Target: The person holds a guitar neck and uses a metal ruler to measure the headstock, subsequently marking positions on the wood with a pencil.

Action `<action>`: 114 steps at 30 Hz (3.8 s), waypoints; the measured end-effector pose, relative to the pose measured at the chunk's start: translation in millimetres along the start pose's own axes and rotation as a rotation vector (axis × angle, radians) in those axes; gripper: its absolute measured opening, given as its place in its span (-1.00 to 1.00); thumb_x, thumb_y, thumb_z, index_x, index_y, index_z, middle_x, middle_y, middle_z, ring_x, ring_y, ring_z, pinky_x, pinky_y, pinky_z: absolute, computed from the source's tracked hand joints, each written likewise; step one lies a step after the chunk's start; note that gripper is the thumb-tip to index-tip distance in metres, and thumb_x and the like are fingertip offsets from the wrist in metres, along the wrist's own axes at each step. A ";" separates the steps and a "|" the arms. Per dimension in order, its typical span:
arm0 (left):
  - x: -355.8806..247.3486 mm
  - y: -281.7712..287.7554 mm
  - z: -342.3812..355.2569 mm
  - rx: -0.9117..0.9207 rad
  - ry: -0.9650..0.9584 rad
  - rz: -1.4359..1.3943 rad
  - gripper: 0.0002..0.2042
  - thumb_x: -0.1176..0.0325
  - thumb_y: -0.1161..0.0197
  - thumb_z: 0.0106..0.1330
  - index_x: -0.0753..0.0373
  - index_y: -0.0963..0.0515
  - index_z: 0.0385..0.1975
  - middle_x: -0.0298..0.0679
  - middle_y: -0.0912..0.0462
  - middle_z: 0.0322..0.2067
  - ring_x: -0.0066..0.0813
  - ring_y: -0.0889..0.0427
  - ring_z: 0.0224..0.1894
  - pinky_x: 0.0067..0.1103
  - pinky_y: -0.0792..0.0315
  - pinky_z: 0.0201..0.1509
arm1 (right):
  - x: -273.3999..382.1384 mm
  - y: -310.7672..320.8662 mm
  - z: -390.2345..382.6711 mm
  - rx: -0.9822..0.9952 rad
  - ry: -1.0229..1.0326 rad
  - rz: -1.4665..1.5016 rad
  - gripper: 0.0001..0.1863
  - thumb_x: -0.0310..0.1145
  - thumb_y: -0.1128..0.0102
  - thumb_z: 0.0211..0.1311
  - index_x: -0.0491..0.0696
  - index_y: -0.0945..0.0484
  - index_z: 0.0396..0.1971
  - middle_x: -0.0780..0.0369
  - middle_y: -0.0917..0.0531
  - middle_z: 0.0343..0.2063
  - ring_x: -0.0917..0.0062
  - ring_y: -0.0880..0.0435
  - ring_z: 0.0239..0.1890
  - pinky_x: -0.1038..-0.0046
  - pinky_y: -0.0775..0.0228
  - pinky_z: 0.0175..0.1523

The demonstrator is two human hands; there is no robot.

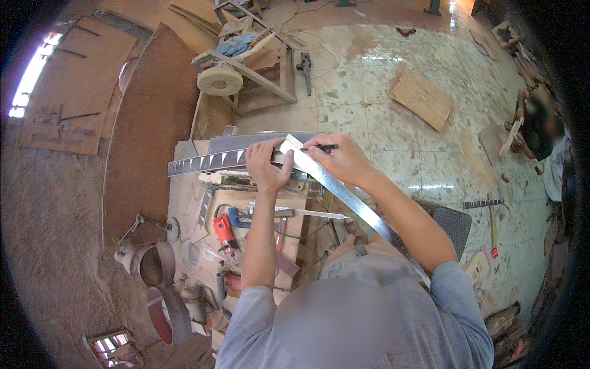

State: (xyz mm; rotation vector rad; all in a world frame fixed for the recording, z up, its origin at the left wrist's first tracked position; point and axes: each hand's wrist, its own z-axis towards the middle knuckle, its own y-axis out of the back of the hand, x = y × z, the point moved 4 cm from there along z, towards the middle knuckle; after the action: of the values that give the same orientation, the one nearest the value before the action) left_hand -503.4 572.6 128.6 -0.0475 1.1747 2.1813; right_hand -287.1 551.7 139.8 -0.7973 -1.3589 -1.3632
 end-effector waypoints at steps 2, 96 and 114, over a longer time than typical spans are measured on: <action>0.6 0.8 -0.2 -0.006 -0.006 -0.003 -0.68 0.19 -0.48 0.15 0.12 -0.73 -0.11 -0.28 -0.77 -0.21 -0.19 -0.66 -0.10 -0.30 -0.37 0.17 | 6.2 8.8 -8.2 0.008 0.011 -0.034 -0.72 -0.24 -0.26 0.40 -0.10 -0.79 -0.09 0.08 -0.81 -0.30 0.37 -0.76 -0.30 0.38 -0.57 -0.13; -23.5 -3.9 -33.2 0.024 -0.004 -0.001 -0.36 0.01 -0.57 0.15 0.18 -0.56 0.19 -0.10 -0.54 0.34 0.07 -0.33 0.49 -0.04 -0.05 0.56 | 2.9 13.7 -186.4 -0.123 -0.165 -0.296 -0.54 -0.25 -0.38 0.41 -0.17 -0.59 0.19 -0.03 -0.64 -0.18 -0.04 -0.72 -0.20 0.05 -0.57 -0.14; -18.3 -6.8 -35.1 0.020 -0.004 -0.021 -0.34 0.03 -0.60 0.10 0.15 -0.54 0.18 -0.11 -0.52 0.32 0.05 -0.33 0.50 0.05 0.01 0.58 | -8.0 15.1 -184.0 -0.125 -0.148 -0.315 -0.52 -0.22 -0.39 0.41 -0.14 -0.59 0.21 0.00 -0.64 -0.22 0.01 -0.72 -0.24 0.07 -0.56 -0.18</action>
State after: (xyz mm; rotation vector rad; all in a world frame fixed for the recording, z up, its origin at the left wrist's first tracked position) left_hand -494.3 539.0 108.5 -0.0471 1.1888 2.1505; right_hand -234.8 377.0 109.7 -0.8036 -1.5757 -1.6744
